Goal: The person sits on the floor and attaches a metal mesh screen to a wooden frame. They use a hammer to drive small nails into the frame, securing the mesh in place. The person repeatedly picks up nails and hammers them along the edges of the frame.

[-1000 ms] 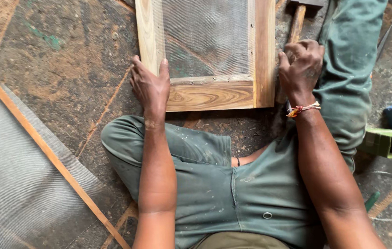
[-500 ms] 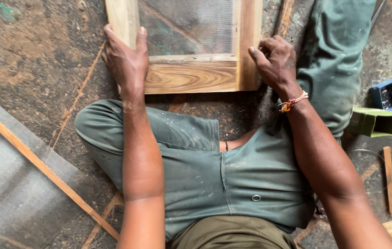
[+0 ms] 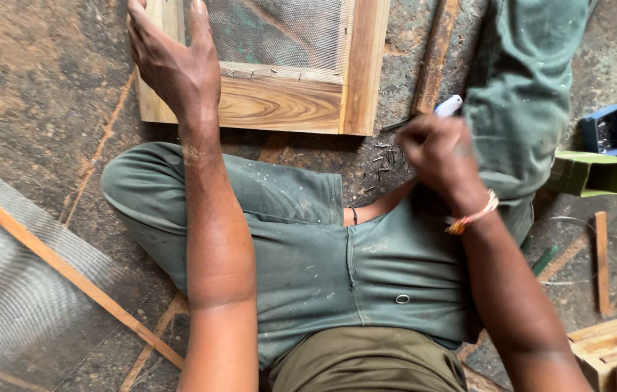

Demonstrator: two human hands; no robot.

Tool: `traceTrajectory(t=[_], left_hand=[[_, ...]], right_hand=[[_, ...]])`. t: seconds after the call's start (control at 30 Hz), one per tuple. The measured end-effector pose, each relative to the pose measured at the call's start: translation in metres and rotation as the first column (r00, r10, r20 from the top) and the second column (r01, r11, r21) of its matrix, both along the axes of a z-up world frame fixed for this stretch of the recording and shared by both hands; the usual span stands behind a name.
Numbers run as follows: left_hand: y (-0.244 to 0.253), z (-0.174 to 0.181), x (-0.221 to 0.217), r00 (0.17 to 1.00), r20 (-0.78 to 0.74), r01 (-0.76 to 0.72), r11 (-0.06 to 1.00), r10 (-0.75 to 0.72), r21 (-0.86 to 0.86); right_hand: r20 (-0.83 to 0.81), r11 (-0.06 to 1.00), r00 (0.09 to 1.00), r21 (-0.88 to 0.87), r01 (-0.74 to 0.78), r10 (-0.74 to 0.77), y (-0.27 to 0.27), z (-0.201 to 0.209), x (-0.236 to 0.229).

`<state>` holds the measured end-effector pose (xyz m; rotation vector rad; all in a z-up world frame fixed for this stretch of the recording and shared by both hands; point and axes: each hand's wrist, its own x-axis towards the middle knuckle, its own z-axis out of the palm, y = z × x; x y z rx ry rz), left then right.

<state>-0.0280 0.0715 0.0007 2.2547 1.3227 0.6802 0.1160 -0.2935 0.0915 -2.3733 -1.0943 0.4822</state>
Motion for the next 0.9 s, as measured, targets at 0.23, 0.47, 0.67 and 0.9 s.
traceTrajectory(t=[0.23,0.47,0.67,0.9], left_hand=[[-0.001,-0.011,0.002,0.999,0.006,0.035,0.999,-0.035,-0.03],[-0.002,-0.011,0.001,0.998,0.062,0.034,0.999,-0.033,-0.015],[-0.005,-0.004,0.002,0.987,0.148,0.062,0.998,-0.057,-0.027],[-0.008,0.001,0.004,0.98,0.189,0.065,0.998,-0.065,0.003]], right_hand=[[0.114,0.929,0.937,-0.211,-0.303,0.331,0.006,-0.014,-0.032],[0.21,0.82,0.828,-0.396,-0.414,0.52,0.014,-0.038,-0.041],[0.007,0.959,0.978,-0.198,-0.201,0.207,0.008,-0.025,-0.029],[-0.132,0.982,0.985,-0.167,0.093,-0.116,0.003,-0.018,-0.016]])
